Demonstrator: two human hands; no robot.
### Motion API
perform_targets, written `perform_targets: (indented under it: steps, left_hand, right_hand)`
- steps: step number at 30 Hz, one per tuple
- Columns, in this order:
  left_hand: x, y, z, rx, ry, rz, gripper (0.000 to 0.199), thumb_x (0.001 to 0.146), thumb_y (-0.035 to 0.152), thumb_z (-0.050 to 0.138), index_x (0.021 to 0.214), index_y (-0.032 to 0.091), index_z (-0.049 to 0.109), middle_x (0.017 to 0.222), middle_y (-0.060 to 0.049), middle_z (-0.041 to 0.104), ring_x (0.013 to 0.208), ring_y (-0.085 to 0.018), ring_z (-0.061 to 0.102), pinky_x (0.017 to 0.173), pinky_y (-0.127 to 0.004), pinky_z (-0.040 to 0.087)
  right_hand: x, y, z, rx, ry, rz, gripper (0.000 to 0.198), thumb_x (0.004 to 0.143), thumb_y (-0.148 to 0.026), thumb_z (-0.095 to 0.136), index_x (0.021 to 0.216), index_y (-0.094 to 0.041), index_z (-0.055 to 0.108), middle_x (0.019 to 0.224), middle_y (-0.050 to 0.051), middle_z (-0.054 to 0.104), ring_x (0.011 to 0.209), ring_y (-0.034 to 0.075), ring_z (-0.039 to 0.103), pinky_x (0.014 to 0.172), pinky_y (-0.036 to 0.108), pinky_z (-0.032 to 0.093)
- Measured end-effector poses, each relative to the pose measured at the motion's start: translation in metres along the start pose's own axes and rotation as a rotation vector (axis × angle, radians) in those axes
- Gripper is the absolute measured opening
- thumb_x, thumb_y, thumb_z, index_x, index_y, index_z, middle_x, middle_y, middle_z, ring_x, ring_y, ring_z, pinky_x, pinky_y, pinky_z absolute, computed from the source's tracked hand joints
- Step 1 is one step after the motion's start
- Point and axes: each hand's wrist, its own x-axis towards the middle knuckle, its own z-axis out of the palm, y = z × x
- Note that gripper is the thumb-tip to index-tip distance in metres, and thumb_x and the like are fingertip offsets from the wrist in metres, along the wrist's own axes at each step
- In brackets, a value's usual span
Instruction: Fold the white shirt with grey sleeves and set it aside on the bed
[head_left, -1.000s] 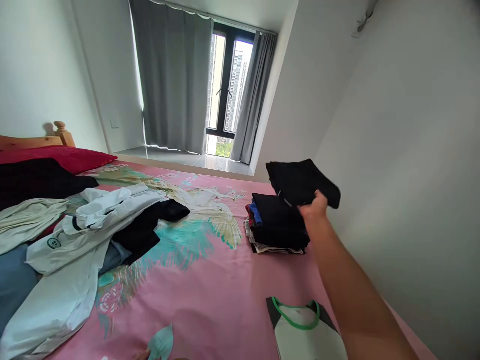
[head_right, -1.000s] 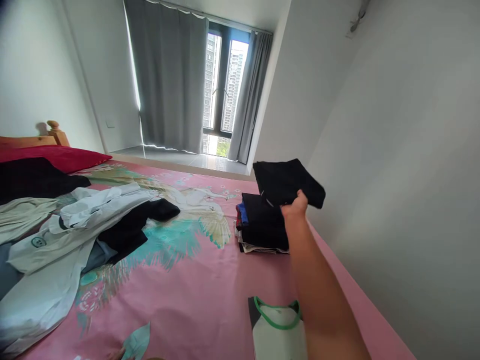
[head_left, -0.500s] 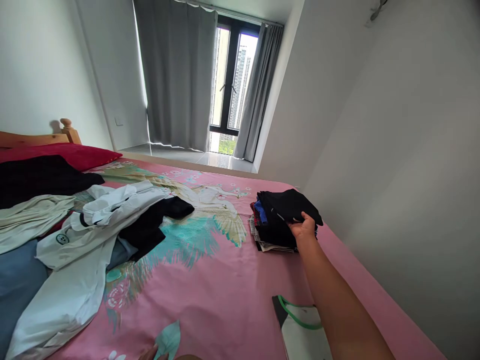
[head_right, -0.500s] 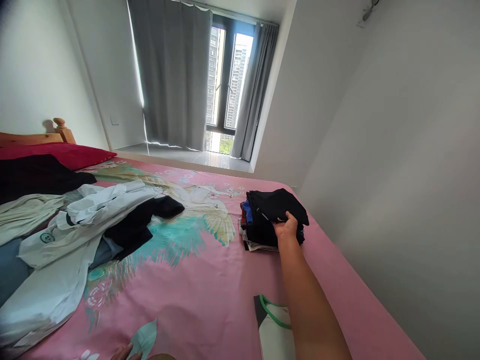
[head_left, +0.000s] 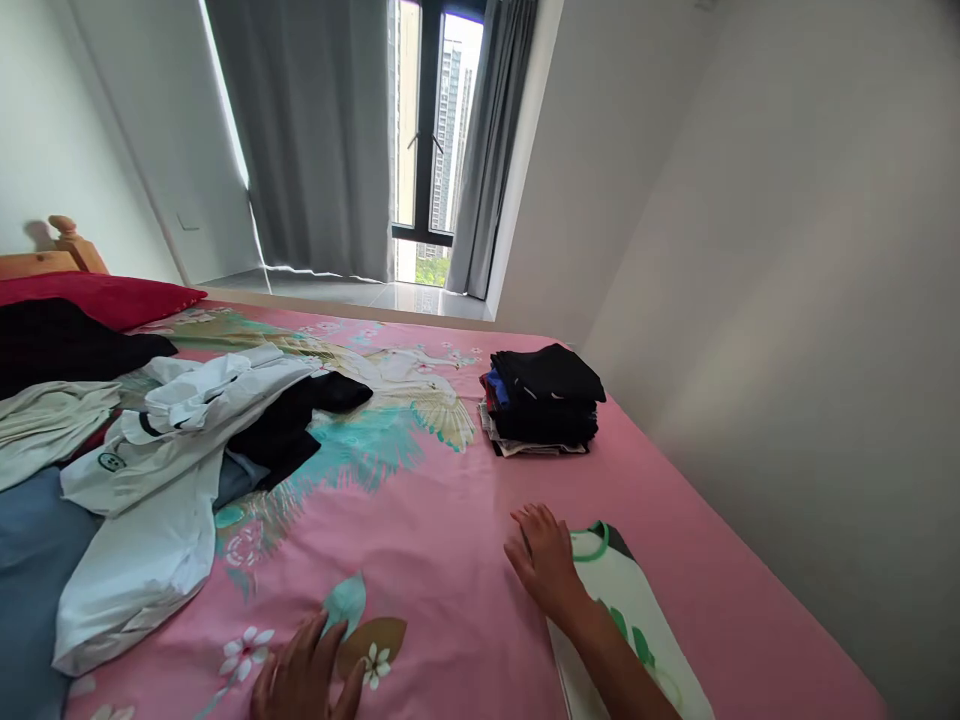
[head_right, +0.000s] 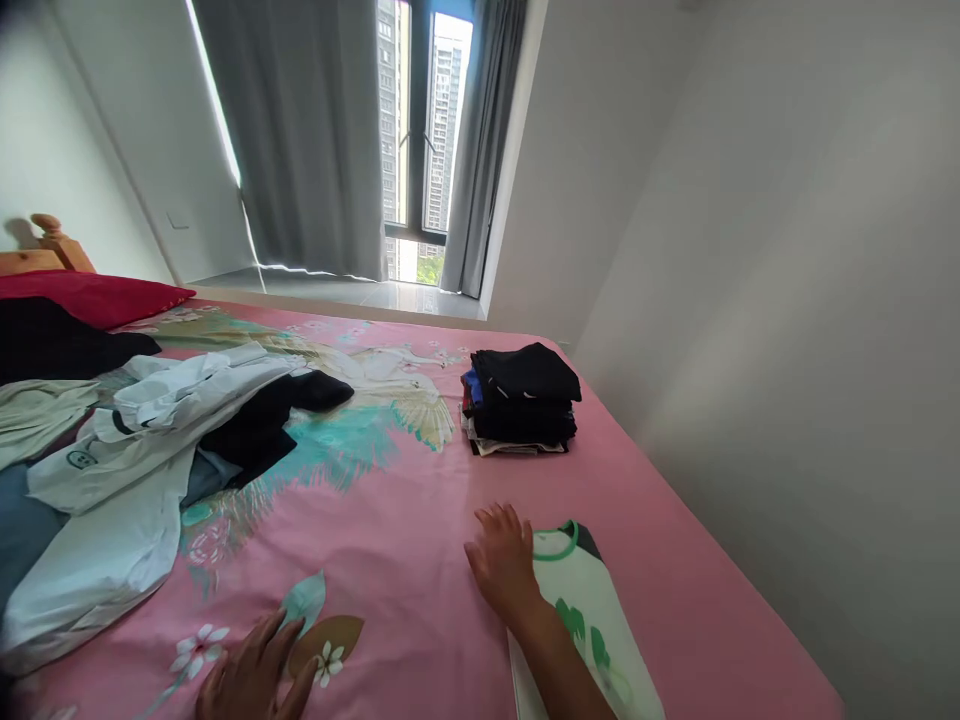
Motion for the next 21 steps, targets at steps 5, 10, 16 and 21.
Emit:
perform_targets:
  steps: [5, 10, 16, 21]
  left_hand:
    - [0.004, 0.014, -0.015, -0.01, -0.049, -0.009, 0.049, 0.082, 0.047, 0.036, 0.119, 0.021, 0.054, 0.134, -0.009, 0.048, 0.13, -0.024, 0.034, 0.11, -0.047, 0.016]
    - [0.008, 0.019, -0.02, -0.005, -0.092, -0.023, 0.046, 0.085, 0.046, 0.035, 0.12, 0.021, 0.052, 0.136, -0.008, 0.046, 0.131, -0.023, 0.032, 0.11, -0.046, 0.014]
    - [0.007, 0.021, -0.025, 0.017, -0.078, -0.011, 0.047, 0.085, 0.046, 0.035, 0.122, 0.02, 0.051, 0.136, -0.01, 0.045, 0.13, -0.025, 0.033, 0.11, -0.046, 0.015]
    - [0.008, 0.023, -0.026, 0.02, -0.093, -0.018, 0.046, 0.084, 0.044, 0.038, 0.122, 0.021, 0.05, 0.135, -0.009, 0.046, 0.129, -0.024, 0.034, 0.11, -0.045, 0.015]
  right_hand:
    - [-0.069, 0.074, -0.085, -0.256, 0.356, 0.301, 0.049, 0.066, -0.042, 0.066, 0.111, -0.027, 0.057, 0.132, 0.009, 0.046, 0.135, 0.033, 0.022, 0.109, 0.051, 0.021]
    - [-0.066, 0.113, -0.146, -0.191, 0.301, 0.629, 0.046, 0.059, -0.048, 0.069, 0.095, -0.02, 0.058, 0.11, 0.016, 0.06, 0.117, 0.033, 0.048, 0.094, 0.045, 0.039]
    - [-0.026, 0.124, -0.15, -0.053, 0.057, 0.719, 0.036, 0.056, -0.043, 0.072, 0.075, -0.015, 0.061, 0.077, 0.011, 0.067, 0.075, 0.027, 0.064, 0.067, 0.035, 0.049]
    - [-0.022, 0.126, -0.151, 0.137, -0.035, 0.695, 0.039, 0.06, -0.039, 0.066, 0.09, -0.014, 0.061, 0.079, 0.008, 0.068, 0.067, 0.023, 0.064, 0.057, 0.03, 0.049]
